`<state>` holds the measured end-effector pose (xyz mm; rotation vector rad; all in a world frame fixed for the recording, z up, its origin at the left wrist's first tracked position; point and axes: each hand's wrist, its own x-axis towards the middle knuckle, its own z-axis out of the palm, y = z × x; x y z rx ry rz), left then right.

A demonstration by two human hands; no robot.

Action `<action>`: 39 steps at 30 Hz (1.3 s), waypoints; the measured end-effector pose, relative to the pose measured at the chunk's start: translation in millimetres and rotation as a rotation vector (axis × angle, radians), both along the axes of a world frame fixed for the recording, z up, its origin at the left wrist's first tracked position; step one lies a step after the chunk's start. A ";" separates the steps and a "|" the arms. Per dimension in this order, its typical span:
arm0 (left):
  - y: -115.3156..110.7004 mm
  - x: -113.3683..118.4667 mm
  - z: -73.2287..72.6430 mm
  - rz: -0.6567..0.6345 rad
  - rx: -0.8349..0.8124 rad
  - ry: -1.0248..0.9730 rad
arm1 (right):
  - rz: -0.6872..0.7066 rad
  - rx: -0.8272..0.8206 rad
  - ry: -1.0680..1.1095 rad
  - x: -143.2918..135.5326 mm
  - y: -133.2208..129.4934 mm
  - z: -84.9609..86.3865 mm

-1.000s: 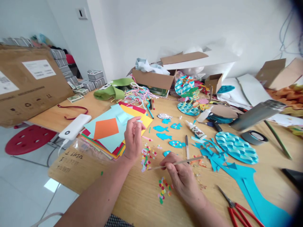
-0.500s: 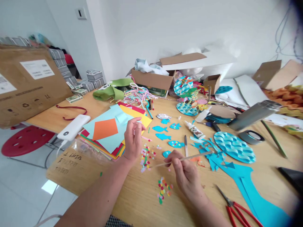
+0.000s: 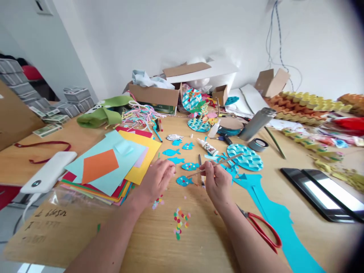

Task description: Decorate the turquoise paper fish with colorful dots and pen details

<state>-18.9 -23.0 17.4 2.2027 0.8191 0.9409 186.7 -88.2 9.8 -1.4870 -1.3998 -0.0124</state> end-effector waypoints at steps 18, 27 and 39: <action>-4.3 5.8 -4.7 -0.128 0.064 0.206 | 0.046 0.017 -0.163 -3.6 2.6 0.2; -5.6 5.2 -2.4 -0.131 0.073 0.261 | 0.050 0.037 -0.184 -4.1 2.1 -0.2; -5.8 4.6 -4.8 -0.134 0.043 0.321 | 0.046 0.064 -0.220 -3.7 3.0 -3.4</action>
